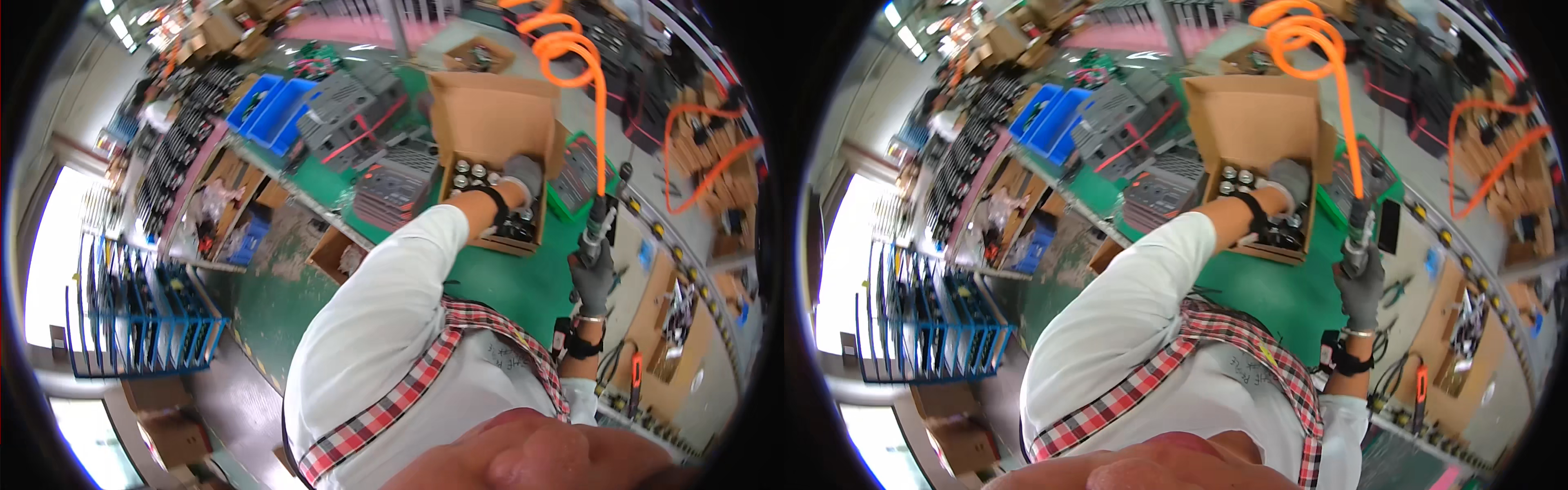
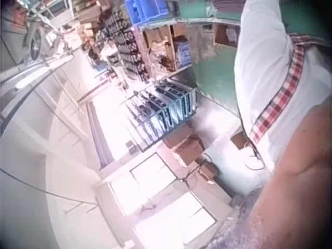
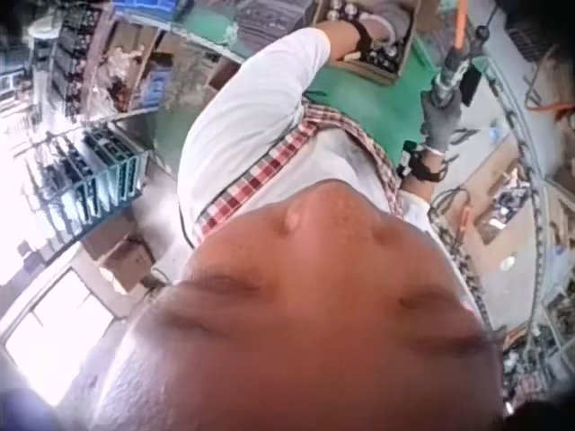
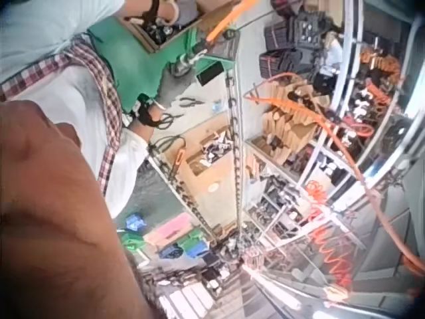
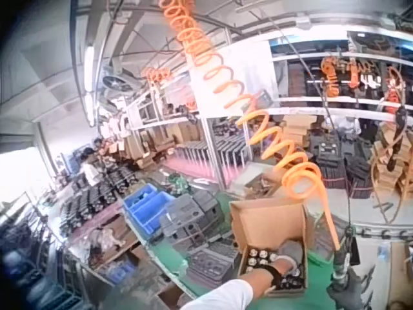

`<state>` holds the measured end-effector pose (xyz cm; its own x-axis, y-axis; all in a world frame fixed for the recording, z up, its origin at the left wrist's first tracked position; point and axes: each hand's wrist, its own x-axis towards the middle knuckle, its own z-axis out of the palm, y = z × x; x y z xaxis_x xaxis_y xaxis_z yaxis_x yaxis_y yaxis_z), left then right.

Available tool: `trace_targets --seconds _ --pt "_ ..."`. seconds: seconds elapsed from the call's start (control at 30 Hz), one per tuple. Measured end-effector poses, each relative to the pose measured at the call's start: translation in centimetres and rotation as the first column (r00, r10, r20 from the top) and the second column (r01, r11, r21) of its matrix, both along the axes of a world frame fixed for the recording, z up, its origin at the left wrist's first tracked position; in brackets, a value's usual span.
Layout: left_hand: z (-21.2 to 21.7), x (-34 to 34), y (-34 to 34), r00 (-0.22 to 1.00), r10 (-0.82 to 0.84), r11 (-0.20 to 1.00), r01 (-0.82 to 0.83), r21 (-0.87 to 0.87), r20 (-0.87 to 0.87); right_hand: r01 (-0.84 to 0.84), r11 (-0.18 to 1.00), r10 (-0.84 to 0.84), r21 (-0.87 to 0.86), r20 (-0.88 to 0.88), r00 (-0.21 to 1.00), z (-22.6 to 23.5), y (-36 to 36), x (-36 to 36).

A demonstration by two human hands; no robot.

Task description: Assembling cylindrical electronic components into a housing and securing them using a power screwdriver.

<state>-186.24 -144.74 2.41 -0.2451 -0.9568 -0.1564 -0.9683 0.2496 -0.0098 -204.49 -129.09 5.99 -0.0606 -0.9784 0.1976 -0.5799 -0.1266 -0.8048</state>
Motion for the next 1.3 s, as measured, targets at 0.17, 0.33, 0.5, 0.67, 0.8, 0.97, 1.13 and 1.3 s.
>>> trace_targets --seconds 0.17,0.33,0.5,0.67,0.8,0.97,1.13,1.3 --pt "-0.8 -1.0 0.1 0.95 0.293 0.956 -0.289 0.058 -0.105 -0.072 0.996 0.069 0.05 0.055 0.996 -0.5 -0.9 0.4" --pt "-2.0 -1.0 0.6 0.964 0.22 0.972 -0.205 0.112 -0.147 -0.098 0.995 0.099 -0.008 0.121 0.988 -0.8 -1.0 0.1" --pt "-2.1 -0.7 0.6 0.997 0.078 0.997 -0.078 -0.016 -0.009 -0.086 0.996 0.086 -0.005 0.096 0.992 -0.6 -1.2 -0.5" --pt "-2.4 -0.5 -0.1 0.992 0.034 0.998 -0.041 -0.051 -0.122 -0.098 0.995 0.099 -0.013 0.088 0.991 -0.5 -1.3 -0.8" --pt "-2.7 -0.9 -0.4 0.985 0.164 0.984 -0.159 0.081 -0.056 -0.145 0.989 0.138 0.034 0.155 0.978 -0.7 -1.2 -0.6" --pt "-2.5 0.2 0.3 0.975 -0.039 0.991 0.01 -0.131 -0.22 -0.097 0.995 0.096 0.024 0.039 0.995 -0.8 -1.2 -0.5" --pt "-2.1 0.1 0.5 0.996 -0.05 0.987 0.038 -0.157 -0.077 -0.122 0.991 0.12 0.045 0.046 0.992 -0.5 -1.0 -0.9" --pt "-0.5 1.5 0.7 0.968 -0.191 0.978 0.202 0.052 -0.166 -0.102 0.995 0.101 0.007 0.099 0.99 -0.3 -1.0 -0.8"
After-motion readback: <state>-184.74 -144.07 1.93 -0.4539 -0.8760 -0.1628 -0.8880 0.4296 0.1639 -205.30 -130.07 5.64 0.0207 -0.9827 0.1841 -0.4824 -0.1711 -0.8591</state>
